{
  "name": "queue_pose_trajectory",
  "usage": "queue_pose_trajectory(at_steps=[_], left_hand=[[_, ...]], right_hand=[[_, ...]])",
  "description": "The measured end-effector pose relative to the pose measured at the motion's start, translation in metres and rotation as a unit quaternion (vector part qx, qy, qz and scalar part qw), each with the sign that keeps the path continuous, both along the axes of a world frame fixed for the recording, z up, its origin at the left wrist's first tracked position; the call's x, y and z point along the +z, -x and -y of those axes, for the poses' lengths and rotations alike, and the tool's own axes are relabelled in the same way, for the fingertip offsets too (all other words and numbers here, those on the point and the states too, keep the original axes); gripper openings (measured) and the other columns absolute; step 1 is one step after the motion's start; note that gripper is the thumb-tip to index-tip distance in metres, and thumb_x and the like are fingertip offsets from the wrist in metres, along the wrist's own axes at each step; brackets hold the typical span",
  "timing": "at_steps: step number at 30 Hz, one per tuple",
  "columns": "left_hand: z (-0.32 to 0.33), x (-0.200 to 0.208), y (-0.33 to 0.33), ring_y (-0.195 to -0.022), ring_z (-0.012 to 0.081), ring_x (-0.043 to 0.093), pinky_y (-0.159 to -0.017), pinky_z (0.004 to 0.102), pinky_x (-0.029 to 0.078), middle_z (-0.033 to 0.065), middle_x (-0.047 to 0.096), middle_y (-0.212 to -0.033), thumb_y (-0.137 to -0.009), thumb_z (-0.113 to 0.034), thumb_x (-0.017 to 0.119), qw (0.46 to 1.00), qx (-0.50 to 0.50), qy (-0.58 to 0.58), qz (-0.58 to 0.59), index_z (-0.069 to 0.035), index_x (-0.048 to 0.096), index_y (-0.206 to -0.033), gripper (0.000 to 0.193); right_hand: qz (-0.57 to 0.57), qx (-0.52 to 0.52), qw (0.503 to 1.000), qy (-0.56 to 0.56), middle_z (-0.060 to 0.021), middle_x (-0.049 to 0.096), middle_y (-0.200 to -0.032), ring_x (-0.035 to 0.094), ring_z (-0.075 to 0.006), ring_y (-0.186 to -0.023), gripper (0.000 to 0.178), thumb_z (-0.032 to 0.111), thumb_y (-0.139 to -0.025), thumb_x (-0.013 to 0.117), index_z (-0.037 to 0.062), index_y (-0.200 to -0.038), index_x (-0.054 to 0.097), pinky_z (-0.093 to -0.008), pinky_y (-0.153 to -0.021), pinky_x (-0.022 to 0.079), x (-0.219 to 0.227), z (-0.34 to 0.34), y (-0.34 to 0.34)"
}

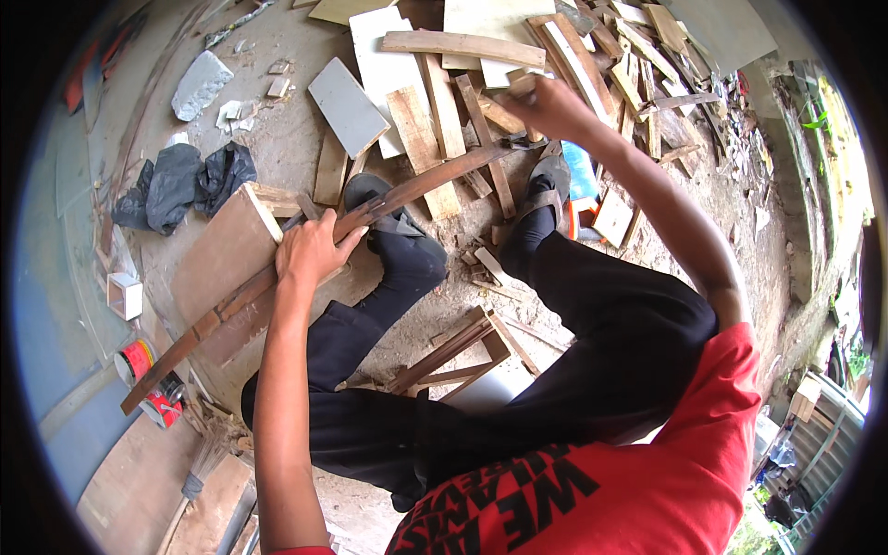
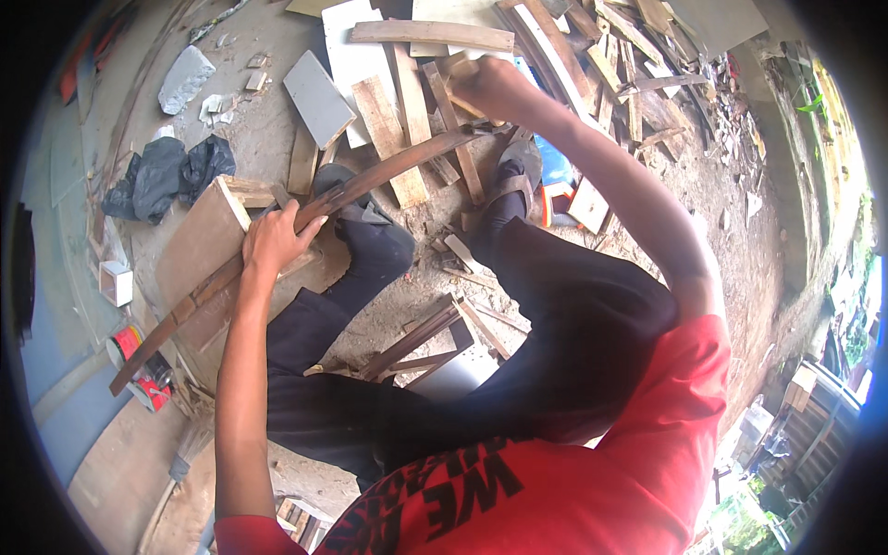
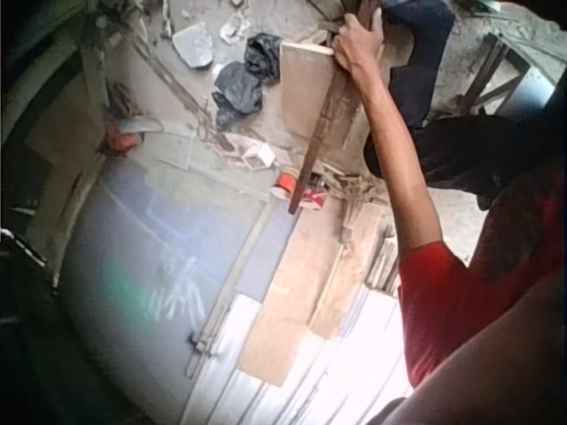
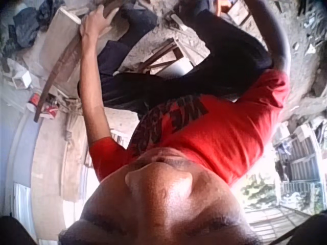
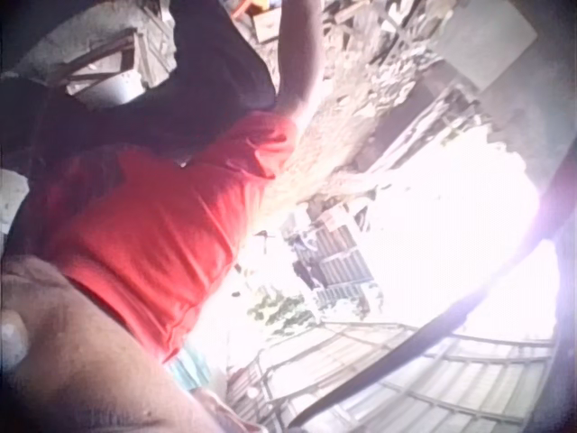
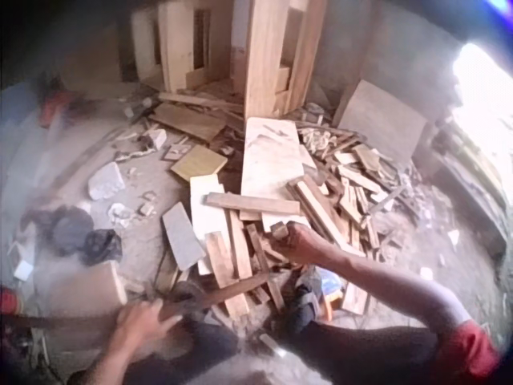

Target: The person sits on a stool and uses a hammer to repeatedly strike a long, thin piece of wood resting on a larger board. They adjust the wood's position several times and continue hammering along its length.

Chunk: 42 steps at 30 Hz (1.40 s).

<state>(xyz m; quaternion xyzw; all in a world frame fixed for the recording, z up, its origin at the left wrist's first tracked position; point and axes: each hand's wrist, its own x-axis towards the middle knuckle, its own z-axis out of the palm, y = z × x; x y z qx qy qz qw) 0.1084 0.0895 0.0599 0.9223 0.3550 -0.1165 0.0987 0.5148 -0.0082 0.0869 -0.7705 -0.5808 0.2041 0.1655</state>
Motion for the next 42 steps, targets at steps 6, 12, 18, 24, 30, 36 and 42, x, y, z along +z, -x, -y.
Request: queue_pose_trajectory(at_steps=[6,12,18,24,30,36,42], left_hand=[[0.002,0.0,0.005,-0.073,0.0434,0.07,-0.069,0.0531,0.056,0.0258,0.069,-0.073,-0.091,-0.059,0.06,1.0,0.001,-0.009,0.017,-0.002,0.062,-0.095,0.057],[0.002,-0.001,0.003,-0.074,0.043,0.071,-0.069,0.0527,0.057,0.0256,0.069,-0.073,-0.09,-0.061,0.06,0.999,0.0,-0.013,0.03,-0.002,0.063,-0.094,0.058],[0.002,0.003,0.001,-0.08,0.0467,0.07,-0.071,0.0548,0.056,0.0273,0.07,-0.079,-0.089,-0.062,0.062,1.0,0.026,0.01,0.0,-0.002,0.064,-0.099,0.061],[0.0,-0.003,0.004,-0.078,0.0433,0.071,-0.075,0.0523,0.057,0.0262,0.071,-0.079,-0.089,-0.07,0.055,1.0,0.018,-0.016,-0.012,-0.002,0.065,-0.098,0.069],[0.0,0.001,-0.002,-0.083,0.0424,0.072,-0.075,0.0521,0.057,0.0252,0.072,-0.083,-0.087,-0.074,0.054,1.0,0.026,-0.011,-0.013,-0.002,0.066,-0.099,0.075],[0.0,-0.001,0.005,-0.086,0.0422,0.072,-0.076,0.0524,0.057,0.0247,0.072,-0.086,-0.086,-0.076,0.054,0.999,0.039,-0.013,-0.031,-0.004,0.066,-0.1,0.074],[-0.001,-0.004,0.003,-0.083,0.0433,0.071,-0.075,0.0531,0.056,0.0252,0.072,-0.084,-0.086,-0.075,0.054,0.999,0.031,-0.007,-0.019,-0.003,0.066,-0.099,0.075]], right_hand=[[-0.04,-0.115,0.986,0.113,-0.011,0.069,-0.075,0.069,-0.0186,-0.068,0.04,0.042,-0.095,0.063,0.0036,-0.103,0.071,-0.0353,-0.068,0.057,0.03,0.027,-0.041],[-0.544,-0.152,0.824,0.046,-0.0141,0.068,-0.099,0.068,-0.0178,-0.089,0.038,0.017,-0.099,0.054,-0.0072,-0.129,0.057,-0.0284,-0.076,0.058,0.01,0.082,-0.07],[-0.738,-0.233,0.633,-0.002,-0.0156,0.067,-0.12,0.065,-0.0302,-0.115,0.048,0.033,-0.096,0.06,0.0011,-0.131,0.055,-0.0514,-0.104,0.05,-0.016,0.151,-0.073],[-0.577,-0.279,0.755,0.14,-0.0134,0.07,-0.085,0.068,-0.0178,-0.069,0.026,0.019,-0.095,0.065,-0.0067,-0.099,0.067,-0.0279,-0.06,0.058,-0.038,0.17,-0.053],[-0.324,-0.316,0.863,0.225,0.0006,0.052,-0.064,0.047,-0.0066,-0.049,0.031,0.027,-0.098,0.064,0.0037,-0.079,0.059,-0.0246,-0.04,0.034,-0.023,0.169,0.026],[-0.564,-0.351,0.746,0.028,0.002,0.043,-0.069,0.036,-0.0061,-0.049,0.035,0.037,-0.107,0.05,0.003,-0.114,0.056,-0.0244,-0.043,0.031,-0.015,0.169,0.045],[-0.491,-0.397,0.775,0.032,-0.004,0.054,-0.072,0.048,-0.0121,-0.053,0.046,0.042,-0.106,0.048,-0.0024,-0.113,0.059,-0.0311,-0.047,0.042,-0.05,0.168,0.029]])
